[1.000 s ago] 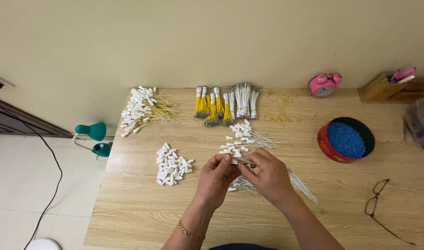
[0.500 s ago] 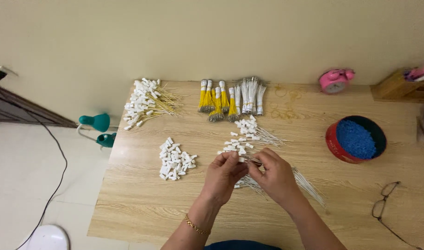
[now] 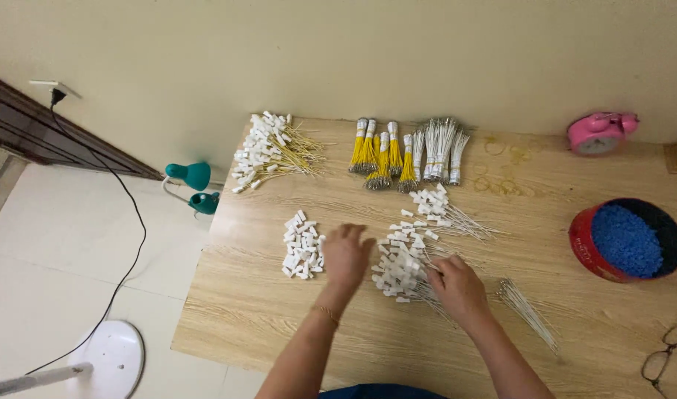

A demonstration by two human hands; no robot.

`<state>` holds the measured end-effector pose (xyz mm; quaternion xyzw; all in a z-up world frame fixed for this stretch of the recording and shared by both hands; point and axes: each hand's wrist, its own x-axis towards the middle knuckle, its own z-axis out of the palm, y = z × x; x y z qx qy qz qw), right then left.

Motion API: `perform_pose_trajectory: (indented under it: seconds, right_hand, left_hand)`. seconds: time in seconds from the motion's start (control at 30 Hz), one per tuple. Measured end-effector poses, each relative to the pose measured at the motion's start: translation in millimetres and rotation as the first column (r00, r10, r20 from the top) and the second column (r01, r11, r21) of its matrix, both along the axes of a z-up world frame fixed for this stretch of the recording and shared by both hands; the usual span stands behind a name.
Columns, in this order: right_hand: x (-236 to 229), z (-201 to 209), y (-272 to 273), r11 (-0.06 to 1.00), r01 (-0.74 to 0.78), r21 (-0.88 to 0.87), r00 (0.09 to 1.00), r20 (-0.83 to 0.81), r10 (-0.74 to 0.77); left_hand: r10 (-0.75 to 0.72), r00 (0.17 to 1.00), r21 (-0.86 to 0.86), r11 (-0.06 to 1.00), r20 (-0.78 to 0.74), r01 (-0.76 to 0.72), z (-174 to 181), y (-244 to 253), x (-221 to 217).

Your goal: The recorder is attaching small white plastic connectors to the ends of thin metal wires at a workbench.

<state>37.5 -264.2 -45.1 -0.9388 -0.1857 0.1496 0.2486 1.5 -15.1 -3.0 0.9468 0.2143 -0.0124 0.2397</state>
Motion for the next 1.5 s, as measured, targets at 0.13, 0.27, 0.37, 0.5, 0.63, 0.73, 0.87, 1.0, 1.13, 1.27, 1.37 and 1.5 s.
perform_pose_trajectory:
  seconds: [0.13, 0.27, 0.37, 0.5, 0.63, 0.73, 0.87, 1.0, 1.13, 1.27, 1.37, 1.5]
  right_hand:
    - [0.5, -20.5, -9.8, 1.0, -0.002, 0.022, 0.998, 0.055, 0.001]
    - [4.0, 9.5, -10.7, 0.967, 0.214, 0.142, 0.976, -0.066, -0.206]
    - [4.5, 52.4, -6.6, 0.929, 0.322, 0.182, 0.926, -0.264, -0.269]
    - [4.4, 57.4, -13.1, 0.807, 0.376, 0.456, 0.908, -0.357, -0.221]
    - [-0.3, 78.5, -9.9, 0.651, 0.398, 0.646, 0.895, -0.429, -0.122]
    - [-5.8, 100.8, -4.1, 0.693, 0.404, 0.597, 0.887, -0.44, -0.138]
    - [-13.9, 126.2, 2.2, 0.753, 0.358, 0.551, 0.906, -0.399, -0.139]
    - [-21.9, 146.2, 6.1, 0.795, 0.272, 0.542, 0.947, -0.299, -0.12]
    - [-26.8, 152.6, 6.4, 0.86, 0.24, 0.451, 0.956, -0.262, -0.13]
    - [-25.8, 129.1, 5.3, 0.695, 0.305, 0.652, 0.926, -0.373, -0.056]
    - [-24.5, 121.0, 4.3, 0.647, 0.335, 0.685, 0.911, -0.411, -0.036]
    - [-25.5, 124.8, 6.2, 0.647, 0.302, 0.7, 0.919, -0.395, -0.003]
  left_hand:
    - [0.003, 0.999, 0.203, 0.979, -0.04, 0.005, -36.7, 36.0, -5.3]
    - [0.042, 0.996, 0.313, 0.95, -0.084, -0.013, -52.6, 48.5, -11.0]
    - [0.059, 0.997, 0.287, 0.957, -0.055, -0.041, -51.1, 52.6, -14.5]
    - [0.057, 0.987, 0.186, 0.979, 0.152, -0.085, -30.1, 40.7, -11.5]
    - [0.085, 0.972, -0.114, 0.992, 0.217, -0.062, 26.6, 8.2, -11.5]
    - [0.138, 0.969, -0.593, 0.805, 0.203, 0.01, 59.4, -20.3, -18.3]
    - [0.095, 0.971, -0.872, 0.464, 0.221, 0.153, 80.4, -53.1, -31.2]
    - [0.089, 0.962, -0.921, 0.323, 0.26, 0.219, 86.4, -62.4, -37.6]
    - [0.099, 0.96, -0.905, 0.37, 0.26, 0.207, 85.0, -62.1, -40.3]
    - [0.13, 0.956, -0.918, 0.338, 0.262, 0.205, 82.1, -63.8, -43.4]
    - [0.154, 0.952, -0.93, 0.301, 0.266, 0.211, 81.5, -66.9, -45.7]
    - [0.163, 0.941, -0.913, 0.336, 0.298, 0.231, 87.9, -73.8, -47.1]
